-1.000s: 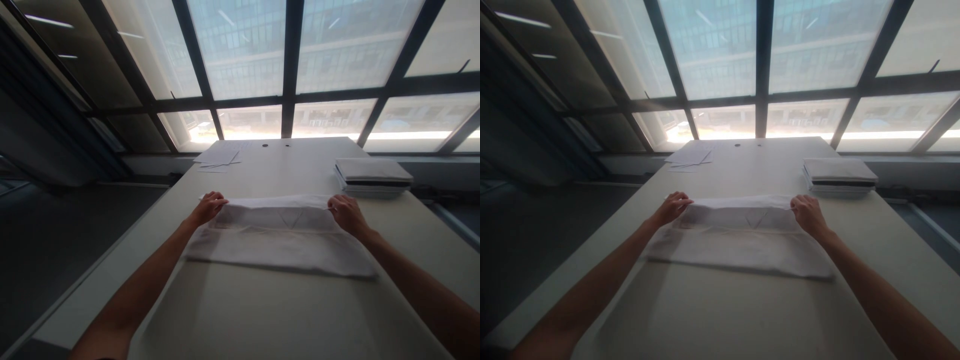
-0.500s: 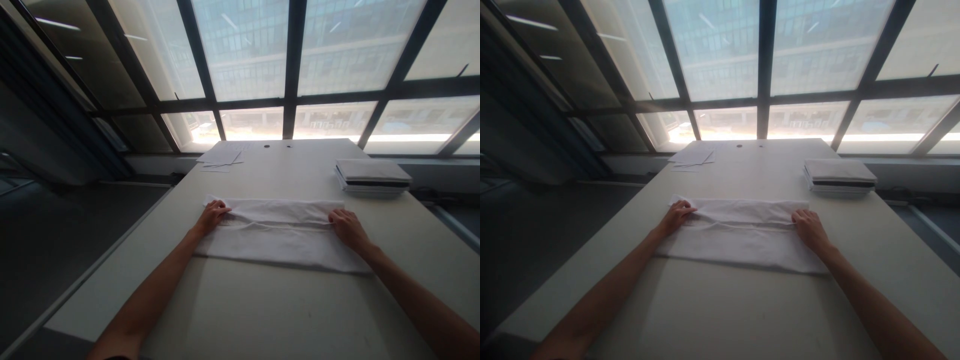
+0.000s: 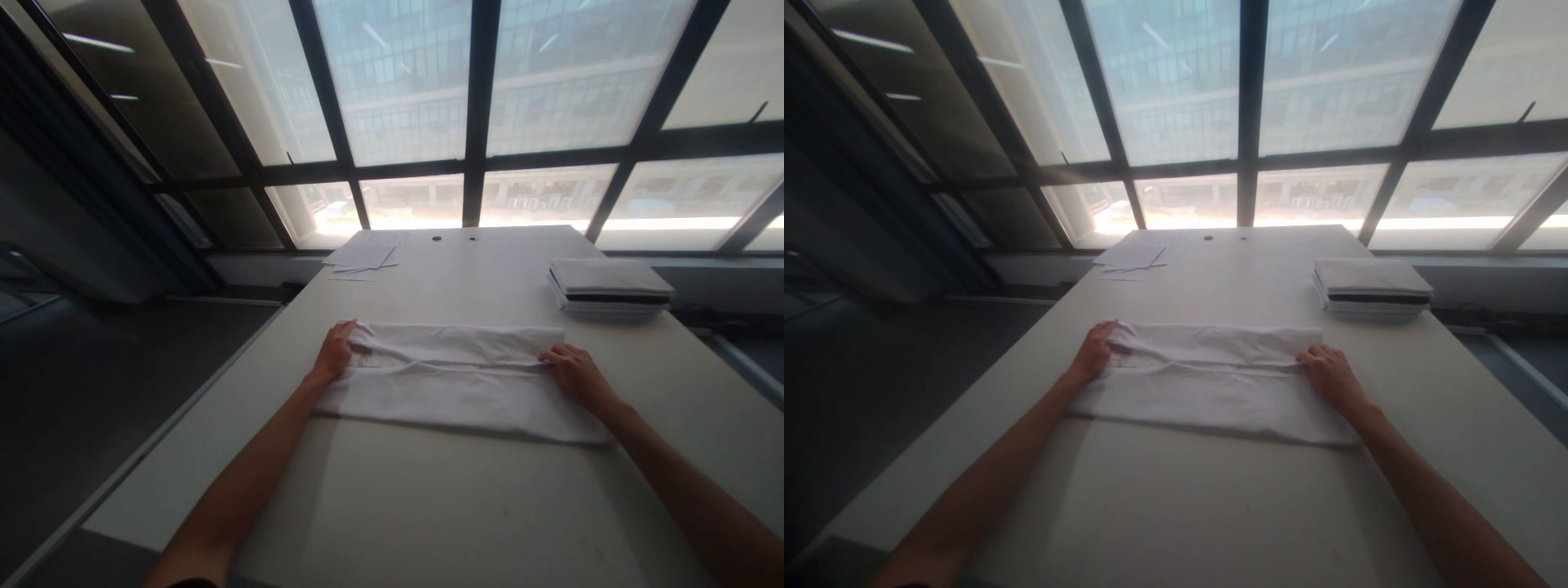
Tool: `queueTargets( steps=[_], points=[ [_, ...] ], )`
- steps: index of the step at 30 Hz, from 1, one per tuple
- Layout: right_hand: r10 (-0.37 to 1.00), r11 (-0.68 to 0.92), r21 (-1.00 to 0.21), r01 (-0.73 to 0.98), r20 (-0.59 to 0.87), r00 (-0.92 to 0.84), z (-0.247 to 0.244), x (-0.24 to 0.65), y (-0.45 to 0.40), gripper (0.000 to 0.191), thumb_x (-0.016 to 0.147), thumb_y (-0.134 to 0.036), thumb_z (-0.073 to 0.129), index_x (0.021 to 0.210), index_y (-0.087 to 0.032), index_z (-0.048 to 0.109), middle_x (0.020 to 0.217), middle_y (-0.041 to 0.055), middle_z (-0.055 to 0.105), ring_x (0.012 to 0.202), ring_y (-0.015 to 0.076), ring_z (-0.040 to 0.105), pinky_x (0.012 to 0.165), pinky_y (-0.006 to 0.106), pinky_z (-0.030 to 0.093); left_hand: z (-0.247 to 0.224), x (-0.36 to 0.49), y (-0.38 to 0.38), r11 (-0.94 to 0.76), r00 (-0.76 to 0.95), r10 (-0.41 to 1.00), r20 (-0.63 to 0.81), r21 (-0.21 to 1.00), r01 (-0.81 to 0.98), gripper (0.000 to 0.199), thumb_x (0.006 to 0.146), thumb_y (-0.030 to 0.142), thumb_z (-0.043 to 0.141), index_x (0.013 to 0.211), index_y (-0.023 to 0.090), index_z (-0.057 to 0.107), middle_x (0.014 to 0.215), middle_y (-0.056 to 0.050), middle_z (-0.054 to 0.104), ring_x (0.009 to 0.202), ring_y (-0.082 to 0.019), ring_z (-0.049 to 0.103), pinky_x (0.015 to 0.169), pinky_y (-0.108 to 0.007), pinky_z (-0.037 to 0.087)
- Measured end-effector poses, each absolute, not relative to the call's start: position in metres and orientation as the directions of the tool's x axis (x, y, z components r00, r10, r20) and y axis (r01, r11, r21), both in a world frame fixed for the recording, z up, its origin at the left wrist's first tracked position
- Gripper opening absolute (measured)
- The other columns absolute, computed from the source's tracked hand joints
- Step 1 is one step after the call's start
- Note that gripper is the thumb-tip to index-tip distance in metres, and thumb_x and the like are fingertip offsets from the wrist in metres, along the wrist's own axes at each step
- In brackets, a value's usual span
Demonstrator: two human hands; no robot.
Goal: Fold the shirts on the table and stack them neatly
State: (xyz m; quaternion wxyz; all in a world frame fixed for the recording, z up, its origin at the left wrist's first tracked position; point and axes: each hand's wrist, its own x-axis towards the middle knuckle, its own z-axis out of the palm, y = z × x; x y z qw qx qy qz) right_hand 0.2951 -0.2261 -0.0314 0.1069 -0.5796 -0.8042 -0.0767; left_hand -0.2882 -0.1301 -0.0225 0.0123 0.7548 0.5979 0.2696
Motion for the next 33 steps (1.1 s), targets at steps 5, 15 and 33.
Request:
queueTargets(
  steps=[5,15,33],
  points=[
    [0.924,0.288,0.005,0.958,0.263,-0.279,-0.035,0.297,-0.229,0.03,0.091,-0.014,0.052,0.109,-0.023,0.074,0.103,0.0091,0.07,0.101,0.0268,0.062,0.088,0.038,0.043,-0.013,-0.302,-0.113,0.11,-0.386,0.896,0.219,0.734,0.67,0.054,0.083,0.014,0.046,0.136,0.011,0.055,0.127,-0.016,0.065,0.109,-0.023,0.065,0.095,-0.036,0.052],
    [0.914,0.246,-0.012,0.969,0.337,-0.228,-0.036,0.297,-0.237,0.028,0.092,-0.017,0.051,0.104,-0.023,0.076,0.1,0.0092,0.071,0.096,0.0273,0.063,0.087,0.04,0.045,0.008,-0.305,-0.097,0.189,-0.336,0.941,0.034,0.772,0.607,0.049,0.077,0.034,0.071,0.12,0.012,0.066,0.08,-0.006,0.071,0.07,-0.016,0.065,0.065,-0.024,0.051],
    [0.936,0.109,0.061,0.992,0.329,-0.123,-0.031,0.293,-0.248,0.032,0.088,-0.009,0.053,0.101,-0.022,0.079,0.1,0.0104,0.07,0.095,0.026,0.061,0.085,0.039,0.043,0.012,-0.283,-0.102,0.26,-0.314,0.944,0.104,0.354,0.899,0.059,0.077,0.02,0.066,0.134,0.014,0.056,0.137,-0.022,0.056,0.128,-0.038,0.05,0.104,-0.049,0.042]
  ],
)
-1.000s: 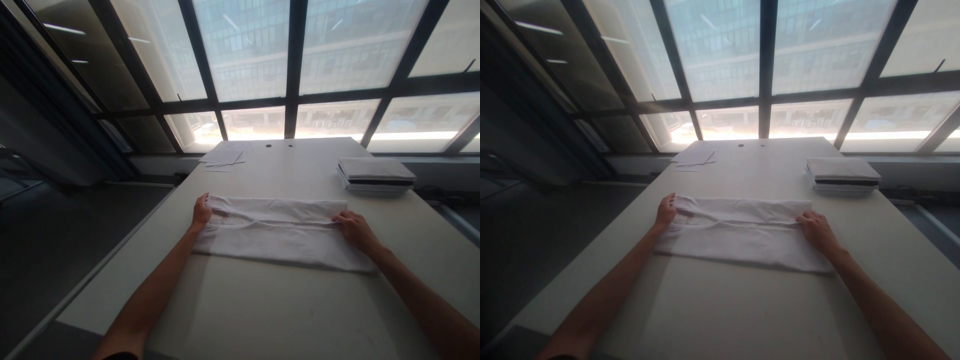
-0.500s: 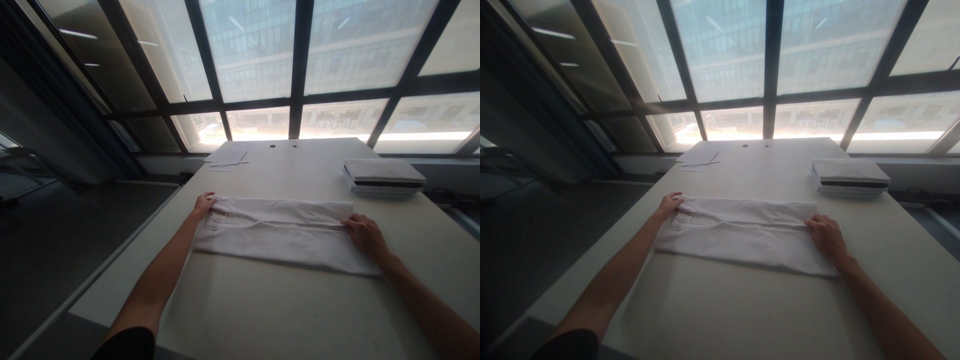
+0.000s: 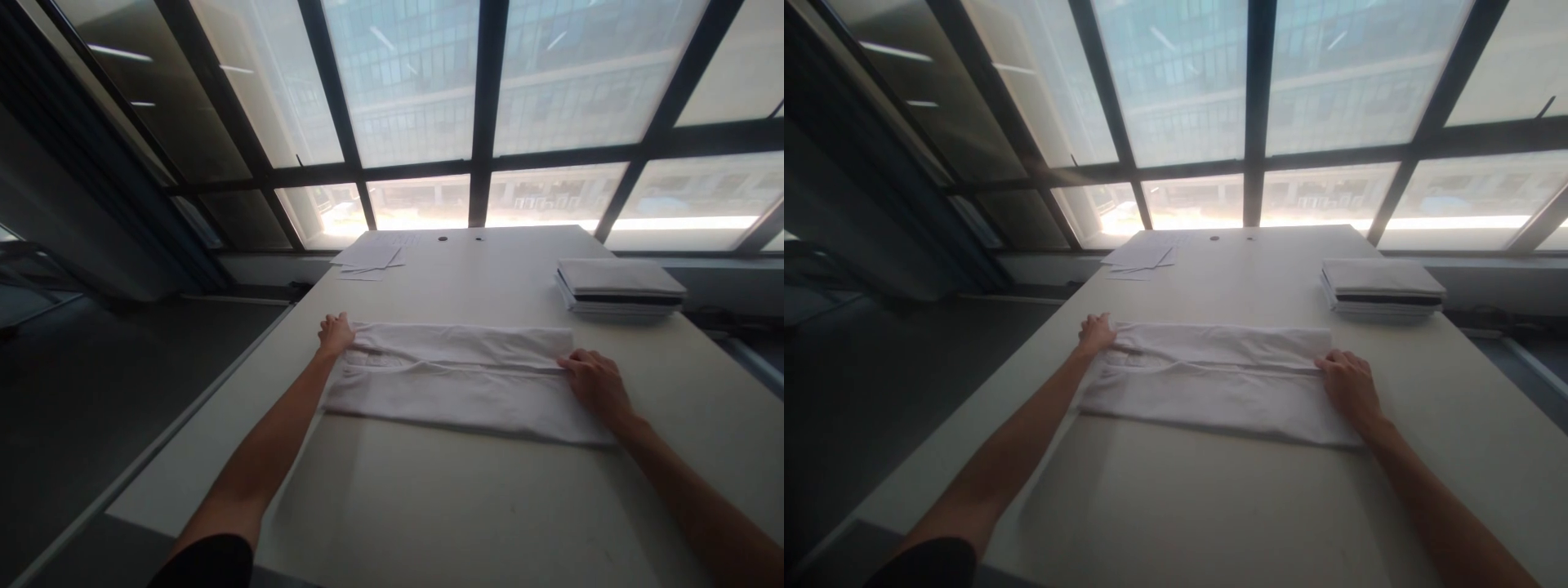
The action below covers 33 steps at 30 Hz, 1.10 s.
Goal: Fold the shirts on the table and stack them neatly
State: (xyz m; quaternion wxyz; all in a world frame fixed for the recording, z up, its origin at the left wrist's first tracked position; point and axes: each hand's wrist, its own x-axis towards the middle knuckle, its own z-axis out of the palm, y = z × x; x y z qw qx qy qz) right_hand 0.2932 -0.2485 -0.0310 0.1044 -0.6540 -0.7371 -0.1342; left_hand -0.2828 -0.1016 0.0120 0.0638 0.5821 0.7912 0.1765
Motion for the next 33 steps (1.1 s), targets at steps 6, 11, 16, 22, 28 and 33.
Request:
queueTargets(
  steps=[6,11,16,22,28,33],
  points=[
    [0.917,0.124,-0.061,0.99,0.388,-0.091,-0.006,0.23,-0.229,0.041,0.09,-0.01,0.045,0.121,-0.012,0.07,0.12,0.0168,0.067,0.111,0.0279,0.058,0.099,0.038,0.042,0.008,-0.183,-0.116,-0.237,0.197,0.952,0.236,0.155,0.959,0.048,0.098,0.028,0.046,0.143,0.015,0.051,0.148,-0.015,0.052,0.139,-0.026,0.045,0.119,-0.041,0.031],
    [0.933,0.25,-0.158,0.955,0.303,-0.194,-0.005,0.139,-0.186,0.052,0.1,-0.021,0.033,0.147,-0.006,0.047,0.155,0.0174,0.044,0.144,0.0294,0.035,0.117,0.044,0.028,-0.015,-0.082,-0.134,-0.471,0.459,0.882,0.107,0.159,0.868,0.054,0.105,0.04,0.033,0.155,0.02,0.037,0.163,-0.011,0.034,0.151,-0.031,0.027,0.119,-0.059,0.025],
    [0.958,0.268,-0.174,0.948,0.151,-0.244,-0.029,0.108,-0.162,0.057,0.104,-0.035,0.027,0.154,-0.01,0.038,0.163,0.0149,0.029,0.152,0.0285,0.021,0.121,0.054,0.015,-0.035,-0.051,-0.146,-0.53,0.523,0.848,0.084,0.1,0.842,0.056,0.106,0.043,0.027,0.159,0.025,0.029,0.166,-0.008,0.025,0.154,-0.032,0.018,0.12,-0.06,0.017],
    [0.98,0.179,-0.139,0.974,0.111,-0.164,-0.041,0.144,-0.152,0.063,0.104,-0.05,0.023,0.159,-0.019,0.029,0.167,0.011,0.018,0.155,0.0257,0.011,0.122,0.054,0.008,-0.034,-0.056,-0.147,-0.527,0.522,0.85,0.076,0.075,0.847,0.058,0.105,0.046,0.026,0.159,0.025,0.029,0.167,-0.007,0.023,0.154,-0.032,0.017,0.121,-0.059,0.018],
    [0.997,-0.066,-0.121,0.99,0.026,0.07,-0.045,0.21,-0.146,0.062,0.104,-0.049,0.022,0.159,-0.021,0.028,0.166,0.0134,0.023,0.153,0.0289,0.017,0.12,0.056,0.015,-0.031,-0.054,-0.148,-0.516,0.514,0.856,0.05,0.081,0.853,0.057,0.105,0.045,0.025,0.159,0.027,0.029,0.167,-0.005,0.023,0.154,-0.03,0.017,0.122,-0.057,0.016],
    [0.977,-0.16,-0.111,0.981,0.121,0.173,-0.051,0.246,-0.151,0.057,0.103,-0.04,0.032,0.154,-0.015,0.04,0.162,0.0198,0.03,0.151,0.0299,0.024,0.119,0.052,0.02,-0.027,-0.055,-0.148,-0.511,0.511,0.859,0.035,0.123,0.851,0.06,0.104,0.051,0.028,0.158,0.026,0.031,0.167,-0.008,0.022,0.154,-0.033,0.016,0.121,-0.059,0.016]
  ],
)
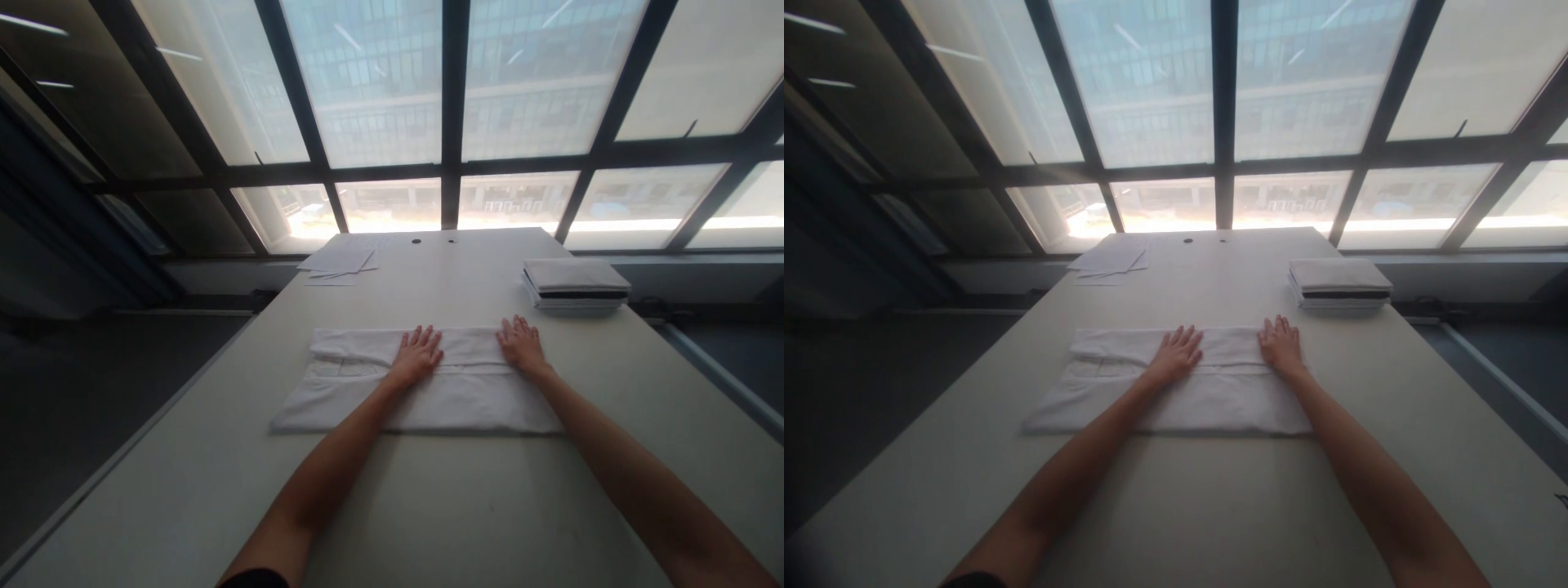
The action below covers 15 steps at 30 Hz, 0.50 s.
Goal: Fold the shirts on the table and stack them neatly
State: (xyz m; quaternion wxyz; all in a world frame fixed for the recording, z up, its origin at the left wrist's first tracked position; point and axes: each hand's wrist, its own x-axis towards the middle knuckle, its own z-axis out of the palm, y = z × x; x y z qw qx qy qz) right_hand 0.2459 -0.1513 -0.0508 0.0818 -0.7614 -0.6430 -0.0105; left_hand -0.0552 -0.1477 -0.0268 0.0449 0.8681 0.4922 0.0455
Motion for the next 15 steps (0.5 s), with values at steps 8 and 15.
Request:
queueTargets(
  steps=[8,15],
  points=[
    [0.921,0.083,-0.265,0.961,0.389,0.028,-0.029,0.224,-0.178,0.042,0.096,-0.021,0.043,0.131,-0.011,0.064,0.148,0.0191,0.051,0.141,0.0282,0.041,0.116,0.046,0.03,-0.01,-0.04,-0.15,-0.736,0.744,0.667,0.047,0.193,0.648,0.067,0.095,0.056,0.054,0.153,0.027,0.038,0.163,-0.011,0.033,0.151,-0.032,0.024,0.12,-0.058,0.022],
    [0.921,0.24,-0.411,0.879,0.382,-0.073,0.008,0.18,-0.22,0.03,0.094,-0.018,0.045,0.109,-0.018,0.072,0.108,0.0089,0.074,0.103,0.0213,0.065,0.095,0.029,0.046,0.008,-0.009,-0.15,-0.87,0.871,0.49,0.033,0.079,0.486,0.024,0.089,0.014,0.055,0.109,0.017,0.069,0.11,-0.012,0.071,0.108,-0.025,0.065,0.098,-0.035,0.051]
  ],
)
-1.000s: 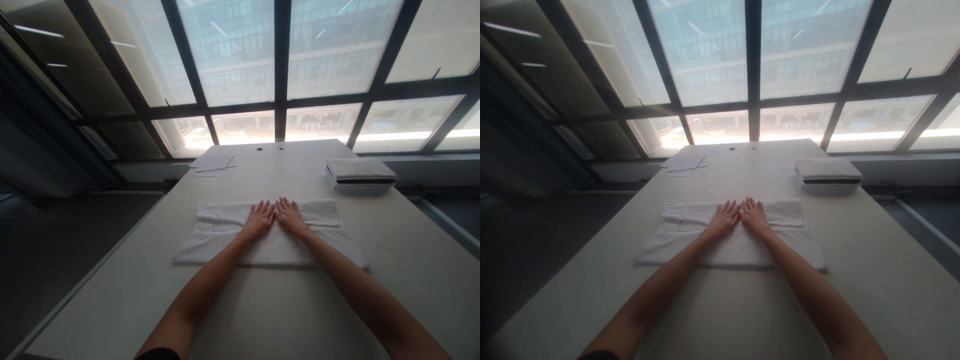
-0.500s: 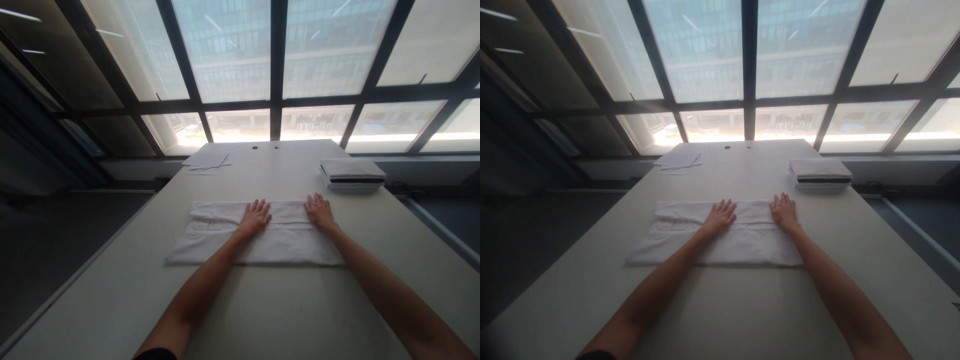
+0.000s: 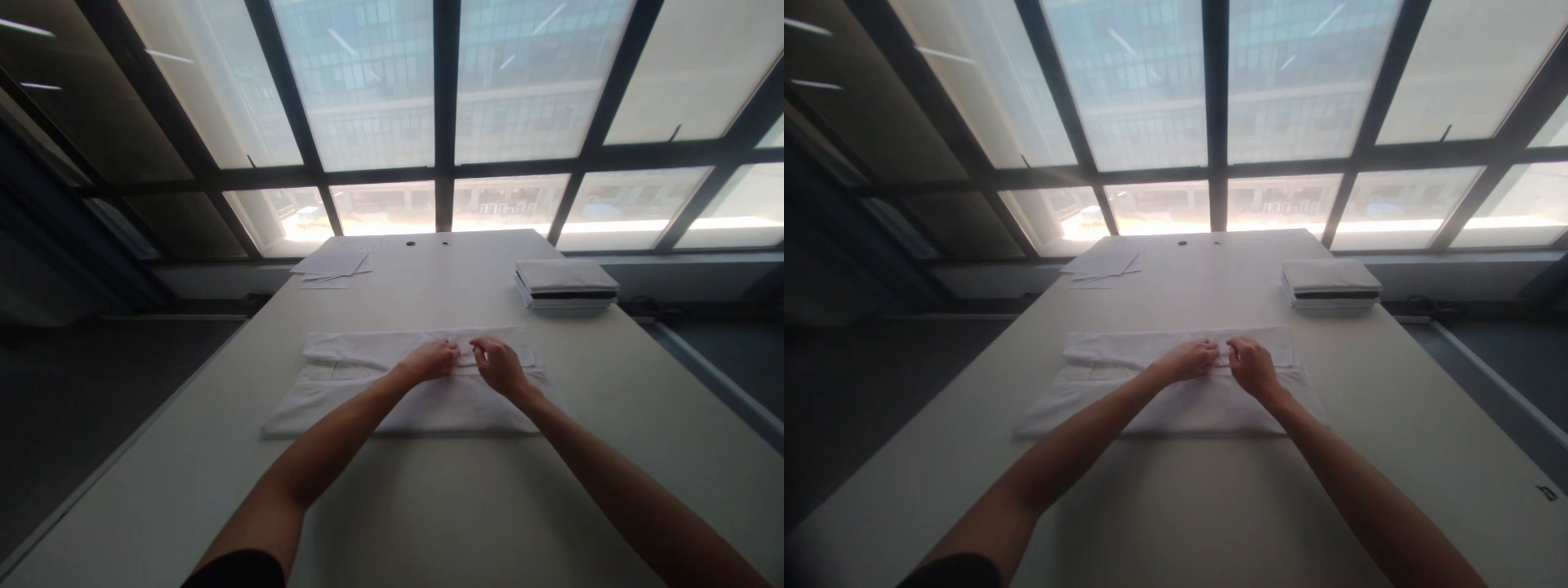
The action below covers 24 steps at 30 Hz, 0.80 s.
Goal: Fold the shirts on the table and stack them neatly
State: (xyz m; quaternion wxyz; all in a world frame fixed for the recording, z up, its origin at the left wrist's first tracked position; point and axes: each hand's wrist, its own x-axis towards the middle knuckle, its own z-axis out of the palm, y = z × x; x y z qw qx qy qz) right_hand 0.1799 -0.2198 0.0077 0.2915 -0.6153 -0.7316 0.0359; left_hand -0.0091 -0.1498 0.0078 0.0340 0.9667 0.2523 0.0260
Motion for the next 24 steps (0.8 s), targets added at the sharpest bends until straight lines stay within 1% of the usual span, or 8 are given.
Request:
queueTargets(
  steps=[2,5,9,11,13,16,21,24],
  points=[
    [0.936,0.279,-0.411,0.868,0.317,-0.151,0.009,0.167,-0.235,0.029,0.093,-0.017,0.048,0.108,-0.021,0.072,0.106,0.0071,0.075,0.101,0.021,0.066,0.092,0.028,0.047,0.01,-0.002,-0.149,-0.843,0.844,0.537,0.02,0.06,0.535,0.021,0.088,0.013,0.055,0.101,0.015,0.072,0.102,-0.013,0.072,0.098,-0.026,0.069,0.091,-0.036,0.054],
    [0.934,0.333,-0.406,0.851,0.267,-0.238,0.003,0.155,-0.248,0.032,0.093,-0.015,0.046,0.111,-0.022,0.071,0.112,0.0063,0.074,0.106,0.0206,0.065,0.095,0.029,0.046,0.017,0.004,-0.141,-0.775,0.775,0.631,0.042,0.078,0.627,0.016,0.087,0.017,0.058,0.089,0.014,0.074,0.093,-0.014,0.074,0.089,-0.026,0.071,0.083,-0.035,0.055],
    [0.939,0.323,-0.388,0.863,0.245,-0.241,-0.011,0.157,-0.236,0.033,0.095,-0.016,0.044,0.116,-0.016,0.069,0.135,0.0115,0.064,0.127,0.0231,0.056,0.108,0.033,0.04,0.037,0.002,-0.12,-0.662,0.645,0.749,0.15,0.171,0.73,0.021,0.088,0.018,0.056,0.101,0.015,0.073,0.093,-0.011,0.075,0.087,-0.023,0.071,0.08,-0.032,0.054],
    [0.958,0.251,-0.391,0.886,0.23,-0.17,-0.015,0.164,-0.219,0.036,0.095,-0.014,0.044,0.123,-0.012,0.066,0.139,0.0154,0.061,0.131,0.025,0.054,0.11,0.035,0.039,0.048,0.0,-0.11,-0.616,0.585,0.788,0.192,0.263,0.743,0.023,0.088,0.018,0.057,0.104,0.015,0.073,0.092,-0.009,0.076,0.085,-0.021,0.07,0.079,-0.029,0.053],
    [0.981,0.125,-0.422,0.898,0.187,-0.049,-0.017,0.173,-0.198,0.038,0.094,-0.014,0.045,0.128,-0.009,0.063,0.129,0.018,0.067,0.124,0.027,0.059,0.106,0.035,0.042,0.055,-0.002,-0.102,-0.603,0.569,0.797,0.203,0.327,0.728,0.023,0.086,0.018,0.058,0.103,0.015,0.074,0.091,-0.009,0.076,0.084,-0.02,0.07,0.078,-0.027,0.052],
    [0.989,0.0,-0.46,0.888,0.133,0.069,-0.018,0.181,-0.171,0.035,0.094,-0.018,0.049,0.124,-0.008,0.064,0.112,0.0178,0.073,0.112,0.0288,0.066,0.099,0.035,0.045,0.058,0.0,-0.094,-0.596,0.564,0.8,0.204,0.371,0.712,0.022,0.086,0.018,0.059,0.1,0.015,0.075,0.092,-0.008,0.077,0.084,-0.019,0.069,0.078,-0.027,0.052],
    [0.951,-0.042,-0.497,0.867,0.246,0.187,-0.024,0.182,-0.146,0.04,0.089,-0.023,0.058,0.126,-0.008,0.062,0.129,0.0197,0.065,0.126,0.0296,0.055,0.107,0.037,0.039,0.054,0.005,-0.084,-0.595,0.567,0.8,0.196,0.387,0.705,0.022,0.086,0.017,0.057,0.098,0.015,0.075,0.09,-0.008,0.076,0.084,-0.018,0.069,0.08,-0.027,0.052],
    [0.931,-0.066,-0.528,0.846,0.272,0.242,-0.029,0.181,-0.138,0.045,0.084,-0.024,0.062,0.127,-0.01,0.061,0.128,0.0172,0.064,0.124,0.0278,0.055,0.107,0.036,0.039,0.053,0.007,-0.08,-0.606,0.579,0.791,0.199,0.388,0.694,0.021,0.088,0.017,0.056,0.097,0.014,0.075,0.089,-0.008,0.076,0.084,-0.019,0.069,0.081,-0.028,0.053]
  ],
)
